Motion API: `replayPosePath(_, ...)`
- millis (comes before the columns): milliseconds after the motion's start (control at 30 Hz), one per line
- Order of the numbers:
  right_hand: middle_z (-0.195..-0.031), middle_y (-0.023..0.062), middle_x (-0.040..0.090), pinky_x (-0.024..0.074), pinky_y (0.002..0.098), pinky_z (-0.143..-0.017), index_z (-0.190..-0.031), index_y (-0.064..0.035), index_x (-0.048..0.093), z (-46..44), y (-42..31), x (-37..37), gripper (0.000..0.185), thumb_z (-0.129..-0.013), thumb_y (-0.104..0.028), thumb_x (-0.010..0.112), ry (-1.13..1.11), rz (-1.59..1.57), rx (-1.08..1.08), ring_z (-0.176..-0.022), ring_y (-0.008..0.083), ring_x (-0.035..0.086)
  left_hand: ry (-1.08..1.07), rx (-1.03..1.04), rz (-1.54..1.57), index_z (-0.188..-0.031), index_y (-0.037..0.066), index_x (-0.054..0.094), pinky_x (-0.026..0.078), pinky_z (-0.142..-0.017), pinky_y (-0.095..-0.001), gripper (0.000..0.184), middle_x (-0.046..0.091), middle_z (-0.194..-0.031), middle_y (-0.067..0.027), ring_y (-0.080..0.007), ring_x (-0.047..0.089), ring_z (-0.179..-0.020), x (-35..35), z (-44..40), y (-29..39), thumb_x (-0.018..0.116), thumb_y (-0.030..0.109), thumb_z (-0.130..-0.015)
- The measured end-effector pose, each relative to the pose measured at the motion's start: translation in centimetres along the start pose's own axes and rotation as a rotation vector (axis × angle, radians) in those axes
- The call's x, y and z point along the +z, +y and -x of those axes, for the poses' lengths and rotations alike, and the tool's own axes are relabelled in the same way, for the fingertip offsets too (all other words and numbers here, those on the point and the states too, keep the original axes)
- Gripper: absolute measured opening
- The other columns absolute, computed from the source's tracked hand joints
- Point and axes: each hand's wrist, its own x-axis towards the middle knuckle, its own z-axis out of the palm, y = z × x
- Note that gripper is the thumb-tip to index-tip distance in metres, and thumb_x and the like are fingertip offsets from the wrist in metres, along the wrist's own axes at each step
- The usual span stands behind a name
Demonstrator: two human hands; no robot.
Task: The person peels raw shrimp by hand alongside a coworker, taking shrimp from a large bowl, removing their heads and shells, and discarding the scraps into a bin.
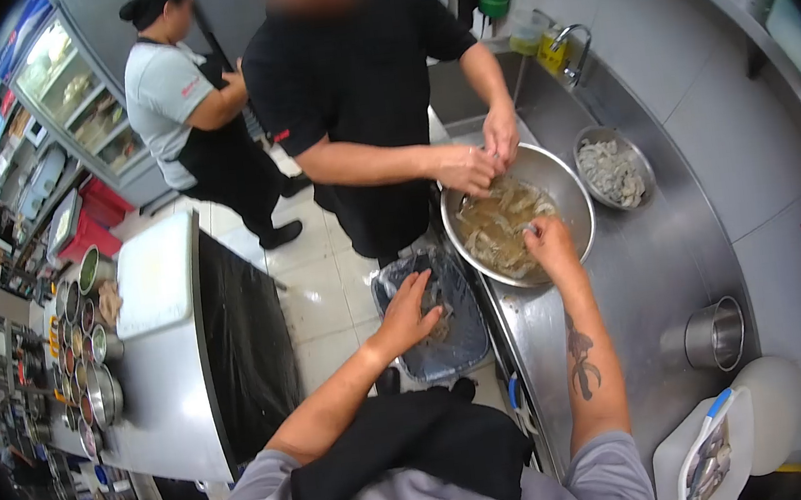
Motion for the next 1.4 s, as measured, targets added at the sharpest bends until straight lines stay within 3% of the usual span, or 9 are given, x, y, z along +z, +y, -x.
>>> replayPosePath(200, -0.081, 0.0164, 0.060, 0.0480, 0.0382, -0.064, -0.097, 0.0023, 0.067, -0.5, -1.2, -3.2, 0.022, -0.082, -0.014, 0.068, 0.193, -0.005, -0.156, -0.069, 0.0301, 0.060, -0.030, 0.041, -0.011, -0.139, -0.003, 0.037, 0.036, -0.107, -0.0450, 0.070, 0.039, -0.138, -0.0332, -0.0473, 0.041, -0.127, 0.4, -1.1, 0.3, 0.069, 0.020, -0.081)
replayPosePath(333, -0.081, 0.0148, 0.061, 0.0481, 0.0336, -0.062, -0.099, 0.0032, 0.066, -0.5, -2.5, -4.1, 0.022, -0.083, -0.012, 0.068, 0.274, -0.196, -0.081, -0.067, 0.0236, 0.060, -0.040, 0.067, 0.005, -0.139, -0.003, 0.037, 0.035, -0.107, -0.0448, 0.070, 0.040, -0.138, -0.0328, -0.0457, 0.041, -0.128, 0.3, -1.8, 1.6, 0.069, 0.021, -0.082)
replayPosePath(533, -0.073, -0.0021, 0.058, 0.0414, 0.0230, -0.057, -0.099, -0.0006, 0.066, 1.9, -3.2, -2.0, 0.018, -0.085, -0.011, 0.069, 0.100, -0.422, 0.065, -0.062, 0.0053, 0.049, -0.017, 0.096, 0.116, -0.138, -0.003, 0.040, 0.037, -0.106, -0.0424, 0.070, 0.044, -0.136, -0.0293, -0.0420, 0.044, -0.127, 0.3, -2.6, 2.7, 0.072, 0.019, -0.079)
replayPosePath(633, -0.075, -0.0034, 0.060, 0.0404, 0.0213, -0.056, -0.098, -0.0013, 0.065, 5.0, -3.8, 1.3, 0.015, -0.086, -0.010, 0.068, 0.036, -0.556, 0.103, -0.062, 0.0034, 0.049, -0.005, 0.191, 0.120, -0.135, -0.003, 0.042, 0.038, -0.105, -0.0384, 0.068, 0.047, -0.133, -0.0243, -0.0368, 0.047, -0.125, -0.1, -3.2, 3.7, 0.075, 0.017, -0.079)
replayPosePath(733, -0.075, -0.0034, 0.060, 0.0413, 0.0210, -0.056, -0.098, -0.0008, 0.064, 7.6, -4.4, 4.7, 0.016, -0.085, -0.009, 0.069, -0.049, -0.645, 0.133, -0.061, 0.0029, 0.049, 0.007, 0.286, 0.184, -0.132, -0.001, 0.047, 0.039, -0.104, -0.0411, 0.064, 0.052, -0.130, -0.0227, -0.0377, 0.048, -0.124, -0.1, -3.6, 4.4, 0.075, 0.019, -0.077)
replayPosePath(967, -0.076, -0.0031, 0.060, 0.0407, 0.0186, -0.055, -0.096, -0.0002, 0.061, 10.0, -6.8, 6.7, 0.014, -0.086, -0.007, 0.068, -0.111, -0.779, 0.220, -0.061, 0.0011, 0.048, -0.062, 0.211, 0.197, -0.125, -0.001, 0.055, 0.046, -0.094, -0.0392, 0.052, 0.062, -0.117, -0.0194, -0.0340, 0.059, -0.109, -0.2, -2.8, 4.4, 0.074, 0.016, -0.080)
replayPosePath(1100, -0.078, -0.0025, 0.061, 0.0399, 0.0183, -0.055, -0.100, 0.0011, 0.061, 10.3, -6.5, 7.2, 0.017, -0.087, -0.008, 0.067, -0.155, -0.829, 0.250, -0.062, 0.0012, 0.049, -0.106, 0.200, 0.224, -0.110, -0.003, 0.062, 0.049, -0.085, -0.0392, 0.034, 0.065, -0.104, -0.0200, -0.0356, 0.063, -0.097, -0.3, -3.0, 4.0, 0.070, 0.015, -0.083)
replayPosePath(1367, -0.074, -0.0028, 0.062, 0.0426, 0.0199, -0.056, -0.096, 0.0008, 0.068, 11.4, -4.1, 9.7, 0.015, -0.086, -0.009, 0.069, -0.051, -0.526, 0.121, -0.062, 0.0033, 0.051, -0.061, 0.241, 0.181, -0.098, -0.001, 0.065, 0.048, -0.075, -0.0441, 0.020, 0.064, -0.088, -0.0178, -0.0378, 0.061, -0.085, 0.7, -2.2, 2.2, 0.066, 0.012, -0.084)
replayPosePath(1400, -0.070, 0.0031, 0.062, 0.0443, 0.0246, -0.056, -0.096, 0.0018, 0.067, 11.4, -4.5, 9.4, 0.019, -0.085, -0.013, 0.069, -0.097, -0.577, 0.205, -0.062, 0.0082, 0.054, -0.114, 0.209, 0.153, -0.098, -0.002, 0.064, 0.048, -0.076, -0.0427, 0.018, 0.065, -0.091, -0.0176, -0.0364, 0.062, -0.086, 0.3, -2.2, 2.5, 0.065, 0.012, -0.087)
